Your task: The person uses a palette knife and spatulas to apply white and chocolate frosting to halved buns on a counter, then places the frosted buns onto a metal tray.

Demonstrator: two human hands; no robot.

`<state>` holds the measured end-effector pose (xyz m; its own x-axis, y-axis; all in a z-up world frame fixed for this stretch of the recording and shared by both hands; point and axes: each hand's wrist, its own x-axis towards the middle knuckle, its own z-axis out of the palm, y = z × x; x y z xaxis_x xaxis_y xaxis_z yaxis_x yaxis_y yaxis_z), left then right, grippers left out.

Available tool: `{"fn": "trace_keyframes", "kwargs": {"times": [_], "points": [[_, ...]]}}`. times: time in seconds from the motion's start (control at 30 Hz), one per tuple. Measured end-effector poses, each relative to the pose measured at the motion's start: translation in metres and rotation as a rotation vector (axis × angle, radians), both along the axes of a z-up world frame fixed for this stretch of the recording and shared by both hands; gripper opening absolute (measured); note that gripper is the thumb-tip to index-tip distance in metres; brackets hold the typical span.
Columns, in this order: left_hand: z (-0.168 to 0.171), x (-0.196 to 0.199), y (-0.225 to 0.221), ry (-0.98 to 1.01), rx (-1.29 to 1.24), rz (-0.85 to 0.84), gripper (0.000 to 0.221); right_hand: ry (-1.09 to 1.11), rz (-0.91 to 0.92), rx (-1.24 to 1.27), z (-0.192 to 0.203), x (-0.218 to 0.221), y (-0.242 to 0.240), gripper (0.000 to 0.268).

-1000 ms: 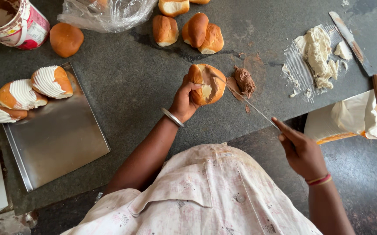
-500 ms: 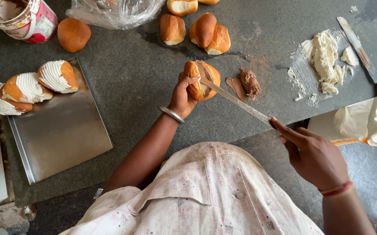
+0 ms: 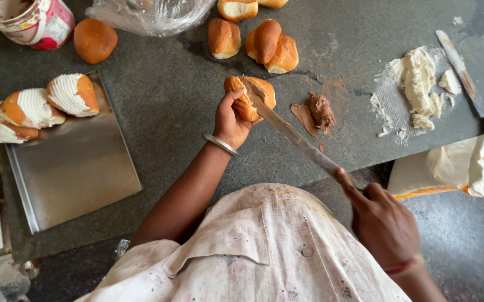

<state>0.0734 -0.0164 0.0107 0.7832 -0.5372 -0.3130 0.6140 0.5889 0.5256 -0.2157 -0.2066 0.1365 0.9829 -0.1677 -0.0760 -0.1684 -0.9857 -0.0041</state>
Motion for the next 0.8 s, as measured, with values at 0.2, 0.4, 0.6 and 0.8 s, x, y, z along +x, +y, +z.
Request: {"fn": "trace_keyframes", "kwargs": {"times": [0.2, 0.4, 0.6, 0.8], "points": [[0.015, 0.008, 0.01, -0.029, -0.019, -0.025, 0.068, 0.266, -0.163, 0.089, 0.03, -0.025, -0.041, 0.052], [0.012, -0.001, 0.02, -0.015, -0.237, -0.115, 0.08, -0.194, -0.553, 1.072, -0.036, -0.044, -0.088, 0.04], [-0.014, -0.02, 0.009, 0.012, -0.202, -0.181, 0.068, -0.285, -0.74, 1.052, -0.128, -0.033, -0.101, 0.025], [-0.023, -0.04, -0.009, -0.087, -0.038, -0.181, 0.071, -0.339, -0.74, 0.918, -0.168, -0.006, -0.13, 0.026]]}}
